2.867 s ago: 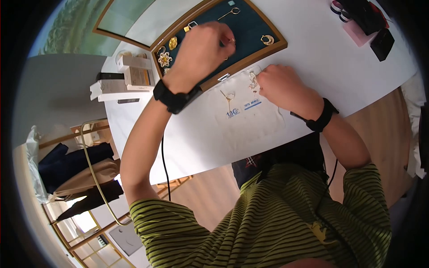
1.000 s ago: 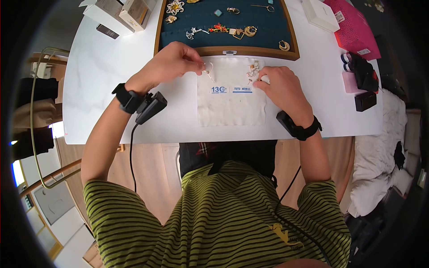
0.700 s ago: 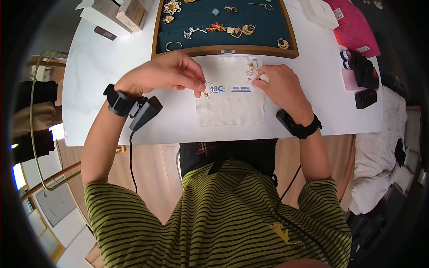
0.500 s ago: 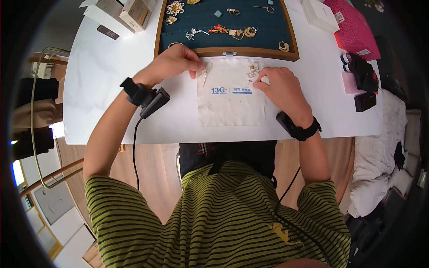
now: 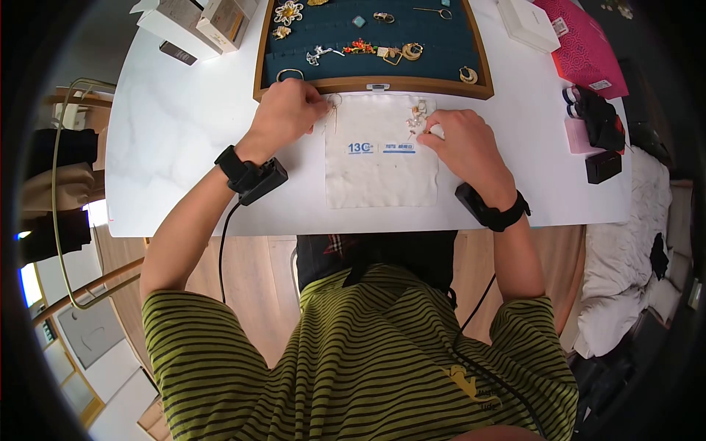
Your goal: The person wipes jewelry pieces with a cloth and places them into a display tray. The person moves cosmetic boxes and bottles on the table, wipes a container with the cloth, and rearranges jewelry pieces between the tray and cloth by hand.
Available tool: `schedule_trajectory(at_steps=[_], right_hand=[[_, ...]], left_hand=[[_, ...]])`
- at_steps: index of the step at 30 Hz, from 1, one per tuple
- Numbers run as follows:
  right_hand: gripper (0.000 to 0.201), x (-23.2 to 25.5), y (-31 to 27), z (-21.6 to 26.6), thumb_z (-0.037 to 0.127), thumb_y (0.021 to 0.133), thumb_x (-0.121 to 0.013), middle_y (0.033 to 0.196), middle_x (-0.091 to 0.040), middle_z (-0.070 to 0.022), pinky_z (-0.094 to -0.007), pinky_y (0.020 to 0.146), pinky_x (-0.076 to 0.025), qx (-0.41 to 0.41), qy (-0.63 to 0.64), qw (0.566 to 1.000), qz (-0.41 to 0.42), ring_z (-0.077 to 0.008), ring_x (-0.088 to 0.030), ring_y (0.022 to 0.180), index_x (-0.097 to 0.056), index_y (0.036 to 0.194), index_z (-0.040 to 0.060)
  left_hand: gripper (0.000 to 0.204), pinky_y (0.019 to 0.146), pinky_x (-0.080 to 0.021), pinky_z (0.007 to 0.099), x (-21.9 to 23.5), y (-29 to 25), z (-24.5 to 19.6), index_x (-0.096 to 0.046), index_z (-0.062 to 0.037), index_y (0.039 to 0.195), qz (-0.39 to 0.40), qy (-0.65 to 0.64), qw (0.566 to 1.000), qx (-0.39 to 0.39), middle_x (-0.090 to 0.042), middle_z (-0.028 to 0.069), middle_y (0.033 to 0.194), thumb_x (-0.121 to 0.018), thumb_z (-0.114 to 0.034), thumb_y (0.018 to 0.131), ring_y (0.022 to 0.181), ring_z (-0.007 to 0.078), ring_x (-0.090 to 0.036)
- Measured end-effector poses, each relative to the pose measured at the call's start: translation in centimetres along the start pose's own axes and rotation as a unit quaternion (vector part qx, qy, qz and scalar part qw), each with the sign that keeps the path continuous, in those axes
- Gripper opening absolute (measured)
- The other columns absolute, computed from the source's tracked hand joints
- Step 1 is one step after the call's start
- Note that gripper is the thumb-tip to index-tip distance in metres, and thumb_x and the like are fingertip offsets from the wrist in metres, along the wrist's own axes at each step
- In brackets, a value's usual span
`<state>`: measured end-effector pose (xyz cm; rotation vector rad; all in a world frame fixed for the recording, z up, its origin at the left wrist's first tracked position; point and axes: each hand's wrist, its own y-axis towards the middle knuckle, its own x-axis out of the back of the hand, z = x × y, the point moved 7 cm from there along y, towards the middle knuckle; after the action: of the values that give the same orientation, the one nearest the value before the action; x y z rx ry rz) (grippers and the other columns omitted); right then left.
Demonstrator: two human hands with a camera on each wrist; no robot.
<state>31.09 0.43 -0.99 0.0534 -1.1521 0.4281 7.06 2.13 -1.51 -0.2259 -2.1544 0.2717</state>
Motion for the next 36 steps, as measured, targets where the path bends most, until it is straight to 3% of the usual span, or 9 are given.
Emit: schedule_trajectory(at_steps=[6,10,13,15,21,36], right_hand=[[0.021,0.2,-0.1,0.0,0.019,0.081,-0.070,0.086,-0.069,-0.0171,-0.0429,0.075,-0.051,0.005,-0.002,1.000,-0.010,-0.0333,-0.065,0.086,-0.071,0.091,0.0008],[0.021,0.2,-0.2,0.2,0.019,0.082,-0.069,0.087,-0.069,-0.0171,-0.0425,0.076,-0.051,0.019,-0.009,0.999,-0.026,-0.0327,-0.065,0.087,-0.071,0.092,0.0010],[0.020,0.1,-0.1,0.1,0.019,0.082,-0.069,0.087,-0.069,-0.0169,-0.0423,0.076,-0.051,0.005,-0.007,1.000,-0.012,-0.0326,-0.065,0.087,-0.071,0.092,0.0013],[0.020,0.1,0.0,0.1,0.019,0.082,-0.069,0.087,-0.069,-0.0168,-0.0424,0.077,-0.051,-0.002,-0.003,1.000,-0.003,-0.0326,-0.065,0.087,-0.071,0.092,0.0014],[0.020,0.2,-0.2,0.3,0.019,0.082,-0.069,0.087,-0.069,-0.0165,-0.0426,0.077,-0.051,-0.002,-0.009,1.000,-0.007,-0.0330,-0.065,0.087,-0.071,0.092,0.0014],[0.018,-0.3,-0.3,-0.1,0.019,0.082,-0.069,0.081,-0.068,-0.0168,-0.0434,0.072,-0.051,0.015,-0.018,0.999,-0.029,-0.0329,-0.065,0.083,-0.070,0.087,0.0016]], left_hand=[[0.022,0.056,-0.047,0.0315,0.6,-1.5,-0.8,-0.071,0.0019,0.087,-0.043,0.085,0.993,-0.063,-0.059,0.0102,0.054,-0.064,-0.020,0.086,0.051,0.0195,-0.061],[0.020,0.056,-0.047,0.0317,0.1,-2.8,-1.2,-0.072,0.0008,0.089,-0.002,0.073,0.997,-0.029,-0.059,0.0110,0.054,-0.066,-0.018,0.085,0.051,0.0196,-0.061],[0.019,0.056,-0.047,0.0326,-0.7,-3.0,-1.2,-0.071,-0.0001,0.086,0.006,0.082,0.995,-0.055,-0.061,0.0115,0.058,-0.068,-0.019,0.084,0.053,0.0207,-0.061],[0.020,0.057,-0.048,0.0336,-0.2,-3.0,-1.8,-0.070,-0.0014,0.083,-0.069,0.107,0.986,-0.106,-0.063,0.0115,0.061,-0.070,-0.022,0.083,0.058,0.0241,-0.063],[0.021,0.063,-0.053,0.0369,-1.2,-2.2,-2.2,-0.070,-0.0034,0.081,-0.074,0.182,0.976,-0.095,-0.068,0.0135,0.070,-0.070,-0.024,0.082,0.067,0.0304,-0.066],[0.019,0.071,-0.054,0.0373,-1.4,-1.8,-2.3,-0.072,-0.0003,0.083,-0.017,0.189,0.980,-0.062,-0.068,0.0179,0.073,-0.067,-0.019,0.081,0.071,0.0332,-0.067]])
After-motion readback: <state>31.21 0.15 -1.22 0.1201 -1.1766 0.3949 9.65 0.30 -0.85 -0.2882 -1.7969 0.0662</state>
